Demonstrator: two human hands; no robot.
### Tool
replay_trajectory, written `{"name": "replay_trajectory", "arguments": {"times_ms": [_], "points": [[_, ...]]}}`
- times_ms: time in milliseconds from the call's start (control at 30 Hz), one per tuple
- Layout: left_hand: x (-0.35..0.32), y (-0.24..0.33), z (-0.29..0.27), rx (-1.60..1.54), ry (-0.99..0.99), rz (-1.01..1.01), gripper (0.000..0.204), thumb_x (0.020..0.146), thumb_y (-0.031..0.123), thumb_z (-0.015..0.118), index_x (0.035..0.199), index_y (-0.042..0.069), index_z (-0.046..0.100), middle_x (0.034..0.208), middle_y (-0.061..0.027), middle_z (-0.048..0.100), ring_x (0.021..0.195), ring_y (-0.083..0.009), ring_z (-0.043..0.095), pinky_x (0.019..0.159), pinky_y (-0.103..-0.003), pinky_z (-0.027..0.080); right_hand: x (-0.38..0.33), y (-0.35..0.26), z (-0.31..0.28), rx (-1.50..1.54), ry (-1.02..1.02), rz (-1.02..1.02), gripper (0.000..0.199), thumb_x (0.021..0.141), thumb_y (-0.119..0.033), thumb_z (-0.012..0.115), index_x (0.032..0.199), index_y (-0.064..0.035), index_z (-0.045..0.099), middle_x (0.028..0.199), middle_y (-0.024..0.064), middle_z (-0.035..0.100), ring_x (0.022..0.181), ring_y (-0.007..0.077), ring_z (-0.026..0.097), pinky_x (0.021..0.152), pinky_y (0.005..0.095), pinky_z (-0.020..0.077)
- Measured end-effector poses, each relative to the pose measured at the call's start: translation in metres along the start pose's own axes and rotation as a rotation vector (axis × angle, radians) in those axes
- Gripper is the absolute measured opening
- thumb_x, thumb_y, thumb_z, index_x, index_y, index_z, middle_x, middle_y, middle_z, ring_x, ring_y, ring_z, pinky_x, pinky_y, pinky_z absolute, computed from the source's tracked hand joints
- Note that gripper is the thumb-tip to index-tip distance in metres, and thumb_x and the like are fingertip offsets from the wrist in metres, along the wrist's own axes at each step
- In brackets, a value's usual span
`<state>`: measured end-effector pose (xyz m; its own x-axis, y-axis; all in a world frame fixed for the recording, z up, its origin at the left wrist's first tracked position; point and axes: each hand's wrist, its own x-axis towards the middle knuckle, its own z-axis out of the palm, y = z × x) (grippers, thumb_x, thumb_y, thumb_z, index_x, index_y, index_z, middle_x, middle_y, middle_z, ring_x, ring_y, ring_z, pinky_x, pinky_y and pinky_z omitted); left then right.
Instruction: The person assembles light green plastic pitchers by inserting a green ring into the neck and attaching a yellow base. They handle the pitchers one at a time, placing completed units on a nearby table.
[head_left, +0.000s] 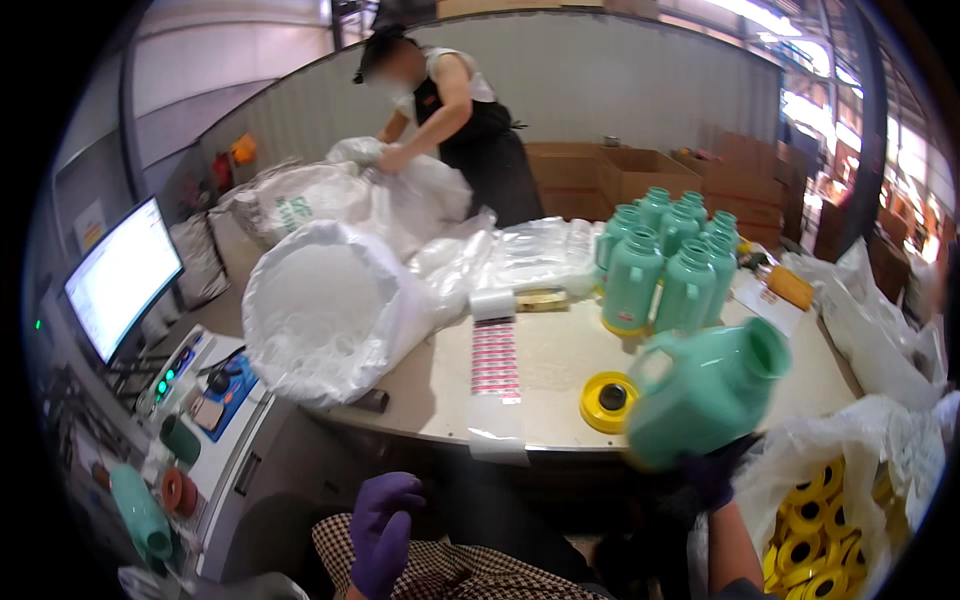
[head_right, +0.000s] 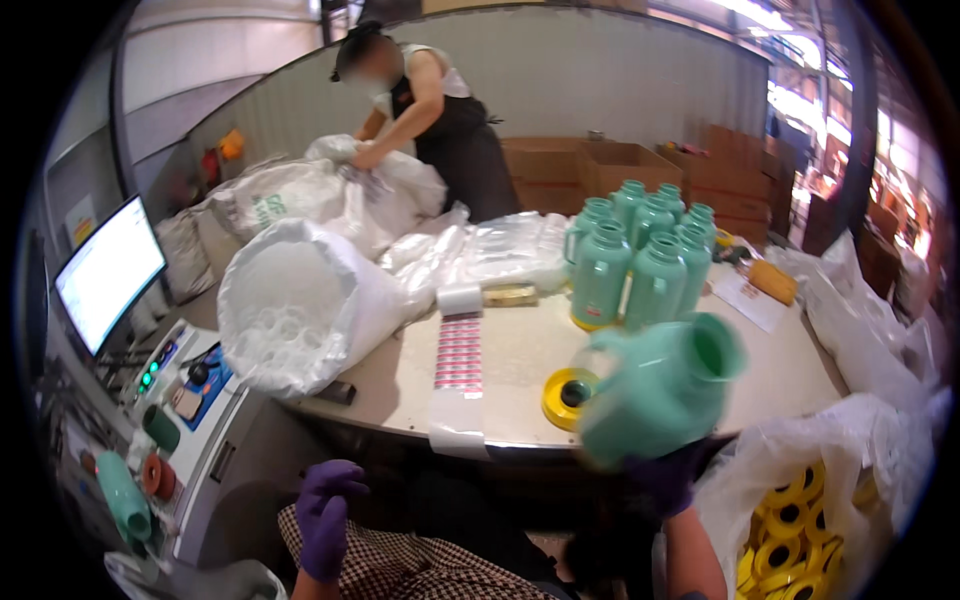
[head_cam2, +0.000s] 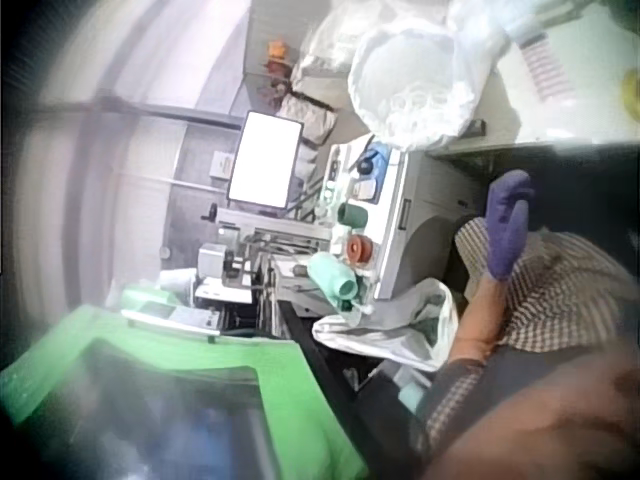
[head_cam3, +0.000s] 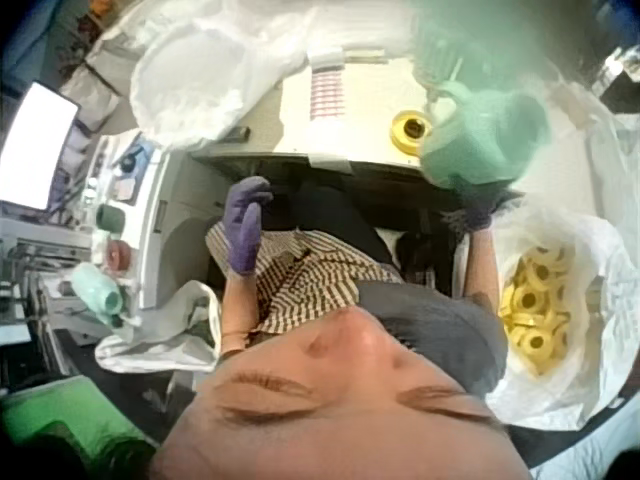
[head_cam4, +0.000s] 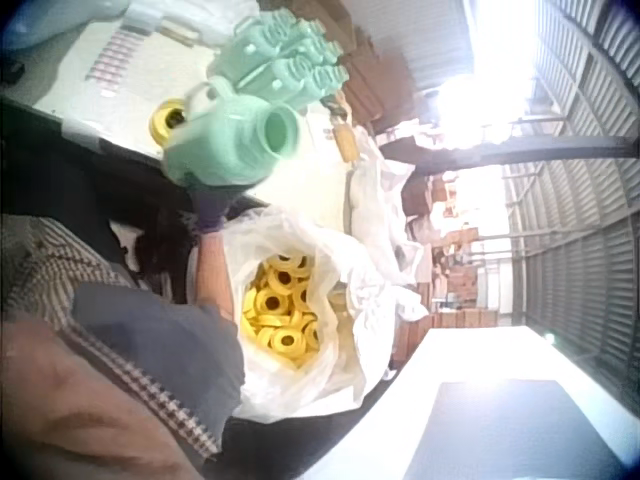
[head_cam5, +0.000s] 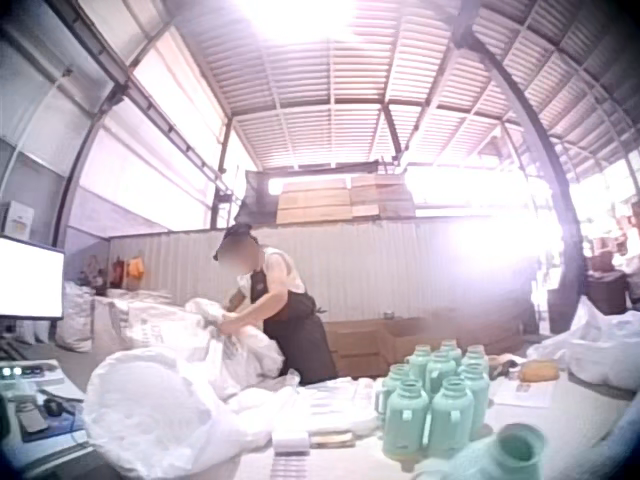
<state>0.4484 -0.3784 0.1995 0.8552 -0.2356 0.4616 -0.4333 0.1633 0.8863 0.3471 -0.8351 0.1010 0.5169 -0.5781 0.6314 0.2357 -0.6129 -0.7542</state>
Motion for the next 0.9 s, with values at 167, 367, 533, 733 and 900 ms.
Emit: {"name": "replay_trajectory", "arguments": {"times_ms": [167,367,533,733,900], "points": [[-0.021,-0.1,-0.044,0.174,0.084,-0.1,0.016,0.099,0.004,0.056,0.109,0.0,0.068,0.101,-0.0061,0.066,0.085,-0.0107,0.063,0.077,-0.026,0.053,0.06,0.121,-0.013,-0.386,0.348,-0.129,0.132,0.059,-0.033,0.093,0.161,-0.0058,0.014,0.162,0.0183,0.025,0.15,0.035,0.027,0.123,0.045,0.0241],[-0.034,-0.139,-0.064,-0.041,0.37,-0.315,0.017,0.101,0.012,0.061,0.11,0.001,0.069,0.092,-0.0035,0.068,0.079,-0.0085,0.061,0.072,-0.025,0.053,0.109,0.169,0.038,-0.172,0.401,-0.018,0.119,0.07,-0.032,0.089,0.161,-0.0071,0.017,0.16,0.0188,0.03,0.149,0.0336,0.03,0.123,0.0427,0.0251],[-0.046,-0.148,-0.072,0.195,0.286,-0.249,0.016,0.099,0.013,0.063,0.109,0.004,0.072,0.096,-0.0066,0.071,0.085,-0.0148,0.066,0.076,-0.029,0.054,0.132,0.196,0.08,-0.74,0.341,0.332,0.099,0.081,-0.037,0.082,0.158,-0.0055,0.028,0.154,0.0214,0.041,0.143,0.0371,0.038,0.12,0.0432,0.0316],[-0.043,-0.13,-0.066,0.467,0.08,0.075,0.022,0.095,0.019,0.069,0.112,0.005,0.071,0.108,-0.0122,0.07,0.099,-0.0259,0.067,0.089,-0.037,0.054,0.143,0.298,0.03,-0.616,0.227,0.191,0.05,0.081,-0.03,0.081,0.114,0.0029,0.063,0.117,0.0198,0.064,0.108,0.0347,0.062,0.094,0.044,0.0511],[-0.09,-0.067,-0.11,0.433,0.418,0.156,0.02,0.093,0.005,0.068,0.113,0.005,0.07,0.106,-0.01,0.068,0.103,-0.0225,0.066,0.089,-0.032,0.053,0.07,0.229,0.044,-0.777,0.338,-0.472,0.073,0.084,-0.029,0.082,0.136,0.0079,0.047,0.125,0.0238,0.056,0.106,0.0422,0.056,0.094,0.0561,0.0471]]}}
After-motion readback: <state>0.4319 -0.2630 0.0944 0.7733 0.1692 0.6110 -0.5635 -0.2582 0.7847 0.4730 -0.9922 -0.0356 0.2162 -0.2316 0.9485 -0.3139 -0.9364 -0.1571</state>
